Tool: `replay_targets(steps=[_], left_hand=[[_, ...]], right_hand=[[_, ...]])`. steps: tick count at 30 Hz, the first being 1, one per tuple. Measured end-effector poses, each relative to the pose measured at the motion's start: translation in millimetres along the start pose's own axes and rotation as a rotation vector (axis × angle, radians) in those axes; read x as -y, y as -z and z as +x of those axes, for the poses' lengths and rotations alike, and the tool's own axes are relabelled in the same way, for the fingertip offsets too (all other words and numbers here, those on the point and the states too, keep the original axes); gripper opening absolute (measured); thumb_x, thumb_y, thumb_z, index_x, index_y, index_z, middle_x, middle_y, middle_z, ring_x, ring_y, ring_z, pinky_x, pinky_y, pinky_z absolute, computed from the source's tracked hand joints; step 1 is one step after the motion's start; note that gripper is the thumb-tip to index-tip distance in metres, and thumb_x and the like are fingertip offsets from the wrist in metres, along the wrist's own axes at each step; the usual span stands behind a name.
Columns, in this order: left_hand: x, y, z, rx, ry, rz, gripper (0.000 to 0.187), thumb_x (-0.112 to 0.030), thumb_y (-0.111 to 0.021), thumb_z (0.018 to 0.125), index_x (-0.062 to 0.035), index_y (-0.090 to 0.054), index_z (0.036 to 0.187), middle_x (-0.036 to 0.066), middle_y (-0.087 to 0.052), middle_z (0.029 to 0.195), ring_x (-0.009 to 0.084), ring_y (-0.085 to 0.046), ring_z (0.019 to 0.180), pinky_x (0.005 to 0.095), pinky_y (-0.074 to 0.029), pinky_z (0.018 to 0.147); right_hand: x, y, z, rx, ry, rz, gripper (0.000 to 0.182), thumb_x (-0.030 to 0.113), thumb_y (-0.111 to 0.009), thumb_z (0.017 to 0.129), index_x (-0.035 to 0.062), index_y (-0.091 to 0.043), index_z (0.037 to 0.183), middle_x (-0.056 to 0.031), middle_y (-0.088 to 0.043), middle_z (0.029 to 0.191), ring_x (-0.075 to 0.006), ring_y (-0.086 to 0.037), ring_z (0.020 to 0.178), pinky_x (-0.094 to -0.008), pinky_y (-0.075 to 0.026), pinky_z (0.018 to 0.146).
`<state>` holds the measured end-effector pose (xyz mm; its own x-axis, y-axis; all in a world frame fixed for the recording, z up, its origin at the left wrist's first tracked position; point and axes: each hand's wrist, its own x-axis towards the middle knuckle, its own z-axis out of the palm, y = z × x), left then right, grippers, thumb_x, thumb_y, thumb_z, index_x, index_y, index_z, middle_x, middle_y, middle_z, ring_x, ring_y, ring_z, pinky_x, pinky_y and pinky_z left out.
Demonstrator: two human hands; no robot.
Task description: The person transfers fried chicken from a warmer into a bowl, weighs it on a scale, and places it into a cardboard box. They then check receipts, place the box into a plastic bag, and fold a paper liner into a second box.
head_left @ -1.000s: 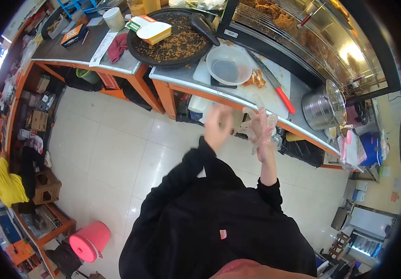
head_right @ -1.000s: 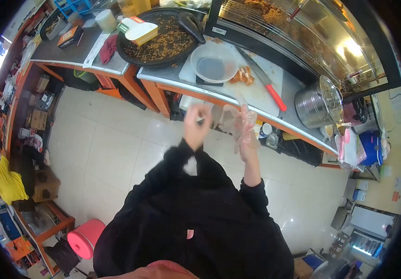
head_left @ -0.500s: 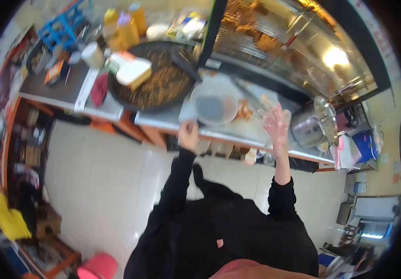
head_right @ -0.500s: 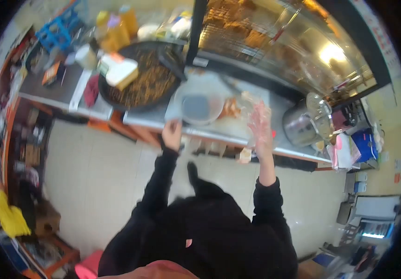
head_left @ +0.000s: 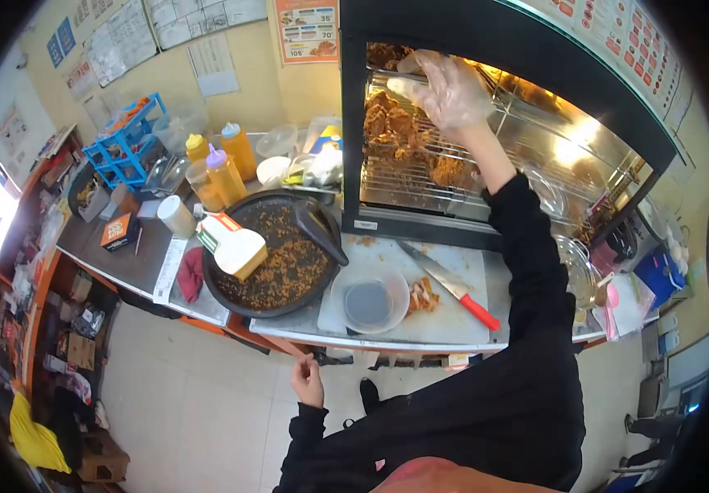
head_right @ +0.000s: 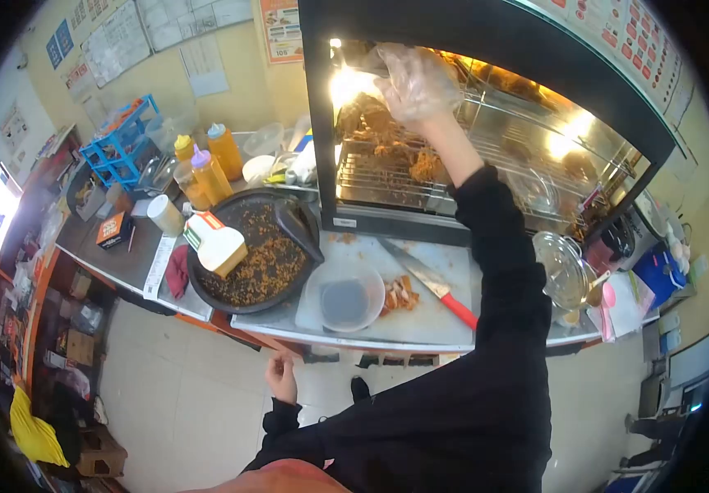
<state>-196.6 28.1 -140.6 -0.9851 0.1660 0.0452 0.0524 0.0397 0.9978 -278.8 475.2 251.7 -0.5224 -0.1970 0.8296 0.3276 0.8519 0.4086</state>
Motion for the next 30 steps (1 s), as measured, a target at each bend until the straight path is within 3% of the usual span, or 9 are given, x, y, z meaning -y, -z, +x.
replay_targets(steps=[2,4,10,13,15,26,30], left_hand=[[-15.5,-16.0,10.3,-0.014,-0.037,-0.024,0.013,-0.007,-0.058,0.085,-0.0012,-0.060,0.097,0.002,-0.059,0.077,0.0077,-0.054,0.068,0.0223,-0.044,0.062],[-19.3,-29.3,18.9,-0.012,-0.061,-0.064,0.012,-0.007,-0.058,0.085,-0.0011,-0.059,0.095,0.003,-0.059,0.078,0.0077,-0.054,0.068,0.0222,-0.044,0.062],[-32.7,-41.7,32.2,-0.074,-0.117,-0.036,0.011,-0.005,-0.058,0.086,-0.0002,-0.060,0.095,0.003,-0.058,0.084,0.0076,-0.052,0.070,0.0221,-0.043,0.064],[-23.7,-39.3,27.1,-0.116,-0.038,-0.081,0.010,-0.005,-0.057,0.086,-0.0004,-0.060,0.095,0.003,-0.059,0.084,0.0077,-0.051,0.070,0.0221,-0.043,0.065],[-21.9,-38.8,25.7,-0.097,-0.038,-0.074,0.010,-0.006,-0.058,0.086,-0.0004,-0.060,0.095,0.003,-0.058,0.085,0.0079,-0.052,0.070,0.0219,-0.042,0.065],[-35.2,-29.8,30.1,-0.073,-0.096,-0.108,0.009,-0.003,-0.057,0.086,0.0002,-0.059,0.094,0.003,-0.056,0.085,0.0080,-0.051,0.072,0.0211,-0.042,0.065],[-43.0,-28.4,28.4,-0.074,-0.088,-0.107,0.008,-0.002,-0.057,0.085,0.0001,-0.059,0.093,0.003,-0.056,0.085,0.0080,-0.051,0.072,0.0212,-0.042,0.065]], right_hand=[[-20.8,-53.3,27.6,0.189,-0.007,0.099,0.044,0.042,-0.046,0.089,0.0077,-0.052,0.118,-0.0120,-0.053,0.116,-0.0314,-0.049,0.109,-0.0383,-0.038,0.093],[-31.2,-102.6,57.4,0.502,-0.148,0.457,0.047,0.041,-0.040,0.092,0.0077,-0.049,0.123,-0.0123,-0.051,0.123,-0.0311,-0.046,0.115,-0.0386,-0.036,0.097],[-47.6,-138.7,94.5,0.628,-0.096,0.428,0.049,0.041,-0.036,0.093,0.0104,-0.046,0.129,-0.0125,-0.046,0.131,-0.0305,-0.041,0.122,-0.0378,-0.033,0.101],[-41.1,-127.8,90.1,0.714,-0.099,0.112,0.049,0.039,-0.039,0.092,0.0147,-0.040,0.135,-0.0143,-0.036,0.140,-0.0300,-0.034,0.129,-0.0372,-0.028,0.106],[-49.8,-110.9,102.2,0.841,-0.092,0.123,0.048,0.038,-0.039,0.093,0.0148,-0.040,0.135,-0.0146,-0.035,0.141,-0.0305,-0.034,0.129,-0.0375,-0.028,0.106],[-19.6,-71.7,91.1,0.828,0.070,-0.097,0.041,0.028,-0.032,0.096,0.0130,-0.042,0.133,-0.0148,-0.042,0.136,-0.0313,-0.040,0.124,-0.0379,-0.030,0.105],[-22.0,-68.2,84.9,0.836,-0.151,0.019,0.037,0.023,-0.029,0.096,0.0126,-0.045,0.129,-0.0153,-0.044,0.133,-0.0320,-0.043,0.121,-0.0383,-0.032,0.104]])
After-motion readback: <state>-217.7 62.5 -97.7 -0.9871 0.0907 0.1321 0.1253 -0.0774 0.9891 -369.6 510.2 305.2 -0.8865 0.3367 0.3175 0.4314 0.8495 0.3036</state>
